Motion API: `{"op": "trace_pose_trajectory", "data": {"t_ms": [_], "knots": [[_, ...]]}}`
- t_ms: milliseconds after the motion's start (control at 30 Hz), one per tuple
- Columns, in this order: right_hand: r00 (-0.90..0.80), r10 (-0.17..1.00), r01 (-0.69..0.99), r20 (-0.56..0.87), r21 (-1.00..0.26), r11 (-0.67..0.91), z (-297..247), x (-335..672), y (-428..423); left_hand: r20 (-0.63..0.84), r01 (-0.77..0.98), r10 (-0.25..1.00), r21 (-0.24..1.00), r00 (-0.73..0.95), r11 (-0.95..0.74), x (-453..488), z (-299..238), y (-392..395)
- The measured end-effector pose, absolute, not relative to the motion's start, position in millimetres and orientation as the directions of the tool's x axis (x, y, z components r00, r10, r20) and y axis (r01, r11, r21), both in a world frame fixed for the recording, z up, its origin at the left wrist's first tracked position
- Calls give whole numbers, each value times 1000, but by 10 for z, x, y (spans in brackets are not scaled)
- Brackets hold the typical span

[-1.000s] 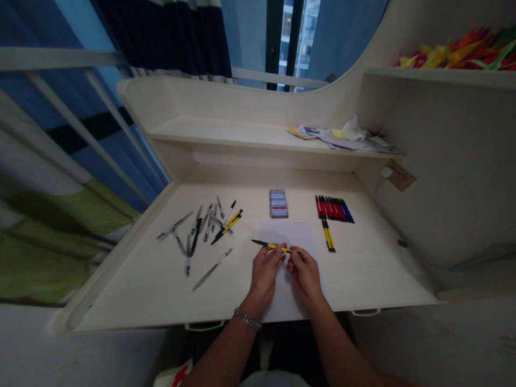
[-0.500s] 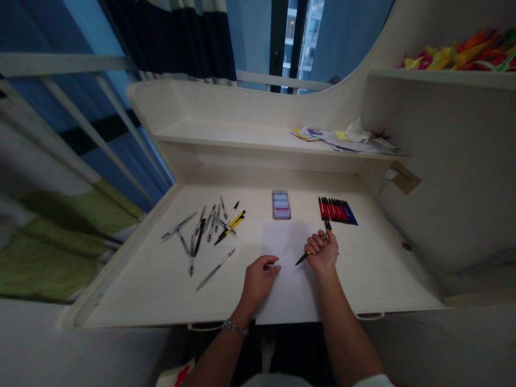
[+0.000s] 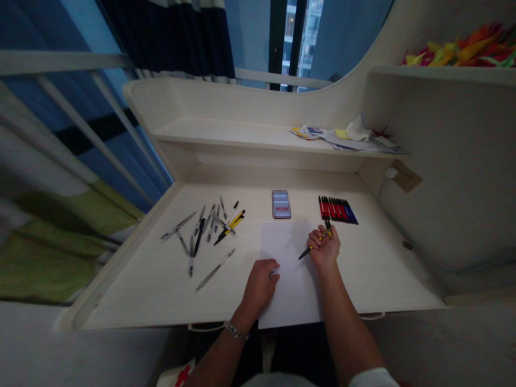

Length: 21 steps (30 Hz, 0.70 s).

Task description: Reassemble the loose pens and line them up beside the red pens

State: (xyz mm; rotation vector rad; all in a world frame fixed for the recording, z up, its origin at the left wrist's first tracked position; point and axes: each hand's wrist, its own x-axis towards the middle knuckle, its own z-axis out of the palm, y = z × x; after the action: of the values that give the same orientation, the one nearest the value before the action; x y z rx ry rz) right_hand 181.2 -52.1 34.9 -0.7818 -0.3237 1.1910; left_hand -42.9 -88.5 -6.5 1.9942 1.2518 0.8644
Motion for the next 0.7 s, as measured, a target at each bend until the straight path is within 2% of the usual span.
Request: {"op": "trace_pose_trajectory", "data": {"t_ms": [200, 333, 400, 533, 700], "knots": [[413, 874, -654, -254, -751, 90, 304, 1764, -379, 207, 575, 897, 706, 391, -414, -381, -13, -743], [539, 775, -487, -330, -873, -33, 274, 1692, -306, 249, 594, 880, 661, 404, -459, -316, 28, -593], [527, 787, -433, -320, -898, -75, 257, 1647, -278, 246, 609, 879, 645, 408, -462, -295, 8, -565], [377, 870, -425, -318, -894, -142, 179, 1521, -213, 240, 635, 881, 618, 409, -463, -288, -76, -596], [512, 846, -165, -148, -984, -72, -12, 1352, -111, 231, 639, 882, 616, 411, -460, -300, -100, -623]]}}
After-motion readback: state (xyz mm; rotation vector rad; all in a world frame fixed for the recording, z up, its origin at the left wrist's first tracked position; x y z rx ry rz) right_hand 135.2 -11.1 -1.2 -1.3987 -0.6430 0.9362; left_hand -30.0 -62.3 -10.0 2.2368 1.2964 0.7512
